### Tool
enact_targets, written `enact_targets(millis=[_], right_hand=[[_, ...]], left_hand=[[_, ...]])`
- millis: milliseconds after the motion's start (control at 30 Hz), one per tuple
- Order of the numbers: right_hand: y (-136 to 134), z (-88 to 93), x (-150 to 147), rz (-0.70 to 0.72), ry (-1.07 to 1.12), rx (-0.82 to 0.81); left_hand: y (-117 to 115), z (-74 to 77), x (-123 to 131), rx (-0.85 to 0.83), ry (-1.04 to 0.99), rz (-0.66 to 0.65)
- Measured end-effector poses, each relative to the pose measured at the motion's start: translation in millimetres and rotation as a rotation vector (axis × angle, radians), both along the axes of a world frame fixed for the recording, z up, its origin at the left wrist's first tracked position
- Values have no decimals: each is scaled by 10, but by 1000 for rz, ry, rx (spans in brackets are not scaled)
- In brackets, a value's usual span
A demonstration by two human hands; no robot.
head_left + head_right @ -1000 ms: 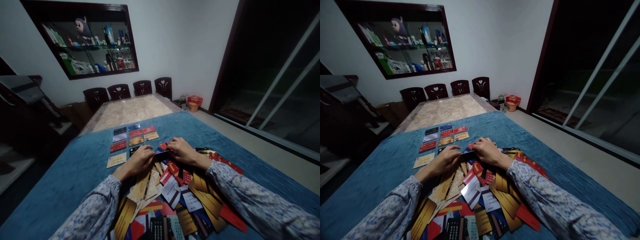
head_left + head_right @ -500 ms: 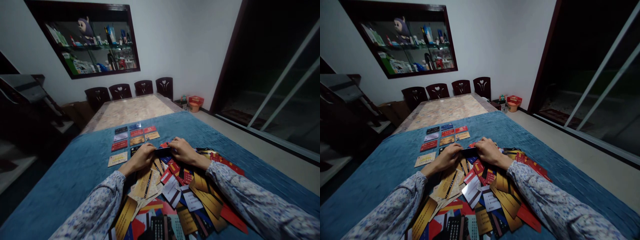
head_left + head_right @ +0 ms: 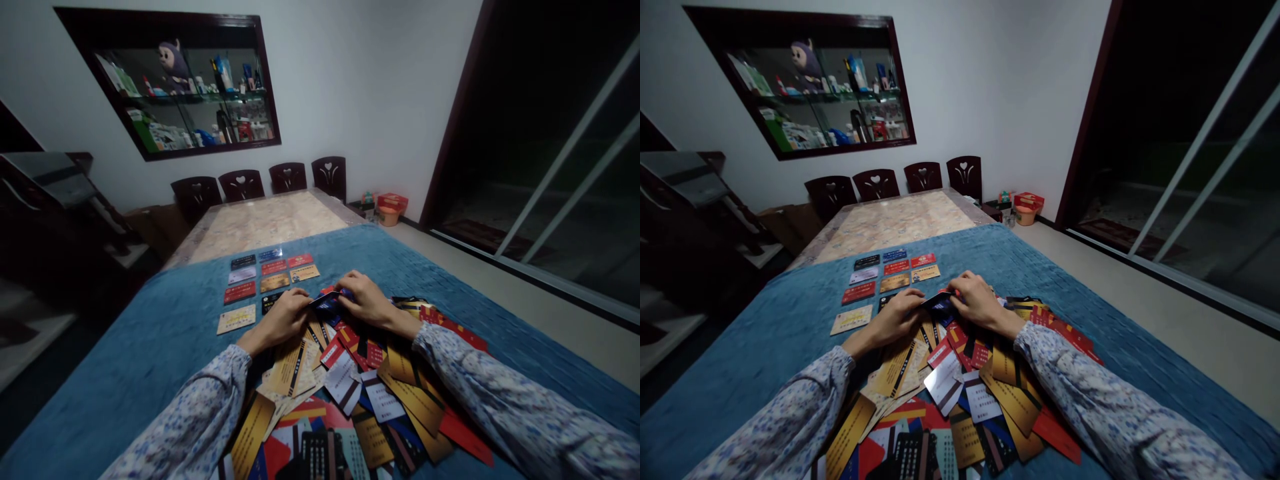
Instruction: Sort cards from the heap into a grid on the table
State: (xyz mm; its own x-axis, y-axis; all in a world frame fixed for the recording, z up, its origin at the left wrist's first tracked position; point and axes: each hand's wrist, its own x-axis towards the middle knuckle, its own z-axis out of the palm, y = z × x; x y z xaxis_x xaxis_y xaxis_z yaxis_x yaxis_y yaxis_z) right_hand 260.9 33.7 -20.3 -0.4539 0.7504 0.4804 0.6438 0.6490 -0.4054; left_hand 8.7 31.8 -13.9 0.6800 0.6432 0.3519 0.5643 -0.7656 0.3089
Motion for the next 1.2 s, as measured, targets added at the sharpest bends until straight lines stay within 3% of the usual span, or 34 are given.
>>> enact_targets(millis=[233,500,667,833,1200], right_hand=[[-49,134,-91,37,39,100],[-68,331,-230,71,-219,321],[-94,457,-291,73,-355,341],[-129,550,-396,123,-466,353],[6,427,-629,165,-373,316]], left_hand=[[-65,42,9,-4,-31,-17],[-139,83,-43,2,-135,27],[-159,46,-75,51,-220,121],[-193,109,-81,44,-281,157],[-212,66,-144,-5,-281,132]])
